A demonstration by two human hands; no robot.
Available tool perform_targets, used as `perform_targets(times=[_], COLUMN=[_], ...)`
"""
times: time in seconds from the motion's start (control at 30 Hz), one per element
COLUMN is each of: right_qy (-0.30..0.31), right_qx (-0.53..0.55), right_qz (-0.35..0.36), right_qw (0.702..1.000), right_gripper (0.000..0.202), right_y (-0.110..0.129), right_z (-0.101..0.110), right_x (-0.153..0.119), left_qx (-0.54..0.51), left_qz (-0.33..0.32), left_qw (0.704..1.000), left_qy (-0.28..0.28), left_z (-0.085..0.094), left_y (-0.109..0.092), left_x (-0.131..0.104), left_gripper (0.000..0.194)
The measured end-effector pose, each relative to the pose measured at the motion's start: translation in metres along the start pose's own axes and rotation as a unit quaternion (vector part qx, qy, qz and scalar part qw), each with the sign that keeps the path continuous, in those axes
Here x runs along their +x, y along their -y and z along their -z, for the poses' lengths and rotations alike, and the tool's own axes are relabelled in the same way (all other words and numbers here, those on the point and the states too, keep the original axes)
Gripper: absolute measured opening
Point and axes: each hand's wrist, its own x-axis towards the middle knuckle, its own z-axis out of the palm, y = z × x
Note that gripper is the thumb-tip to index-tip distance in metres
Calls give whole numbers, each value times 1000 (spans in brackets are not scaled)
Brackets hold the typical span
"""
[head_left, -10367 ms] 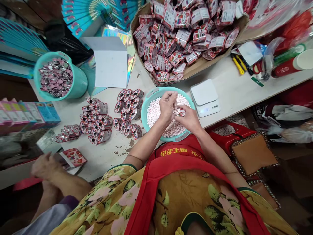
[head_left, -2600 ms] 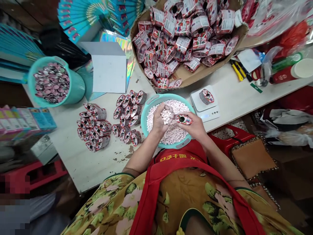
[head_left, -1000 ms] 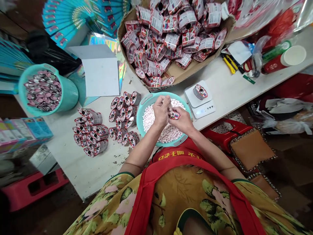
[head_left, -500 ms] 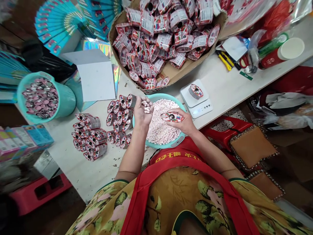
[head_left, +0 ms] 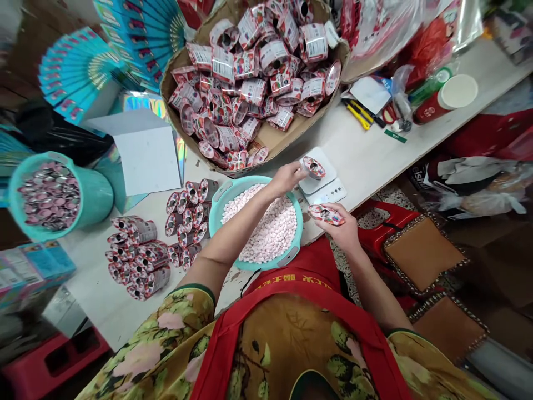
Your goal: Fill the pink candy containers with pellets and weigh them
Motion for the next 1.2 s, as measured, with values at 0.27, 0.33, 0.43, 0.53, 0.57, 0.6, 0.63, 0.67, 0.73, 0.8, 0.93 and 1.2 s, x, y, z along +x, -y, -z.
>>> perform_targets(times=[0.27, 0.33, 0.43, 0.53, 0.57, 0.6, 0.63, 0.67, 0.73, 0.8, 0.93, 1.2], right_qy=[-109, -114, -113, -115, -117, -120, -124, -130, -144, -164, -215, -258], right_qx=[1, 11, 27, 33, 34, 34, 34, 34, 30, 24, 7, 14], right_qz=[-35, -46, -54, -55, -56, -56, -57, -57, -57, -57, -54, -47], right_qw=[993, 992, 992, 991, 991, 991, 990, 989, 988, 984, 975, 965], right_gripper=[49, 50, 51, 52, 52, 53, 54, 54, 55, 56, 58, 59], right_y=[-23, -27, -31, -34, -34, -35, -36, -36, -38, -40, -44, -44], right_z=[35, 37, 39, 38, 39, 39, 40, 41, 44, 50, 64, 75], right_x=[6, 6, 8, 10, 11, 11, 11, 11, 11, 9, 3, -10], left_qx=[285, 268, 242, 209, 194, 176, 154, 125, 40, -79, -271, -268], left_qz=[1, -6, -37, -52, -53, -54, -53, -50, -20, 42, 138, 166], left_qw=[957, 962, 969, 976, 979, 982, 986, 991, 999, 994, 950, 940], left_qy=[47, 46, 35, 42, 44, 40, 28, 11, -29, -59, -75, -131], left_z=[-30, -29, -27, -27, -27, -28, -28, -28, -28, -23, -3, 40], left_y=[-10, -8, -6, -4, -3, -3, -2, -2, -2, -3, -7, 8], left_x=[63, 65, 66, 67, 66, 66, 65, 64, 60, 53, 25, -55], left_gripper=[26, 29, 27, 19, 15, 12, 9, 7, 6, 7, 22, 20])
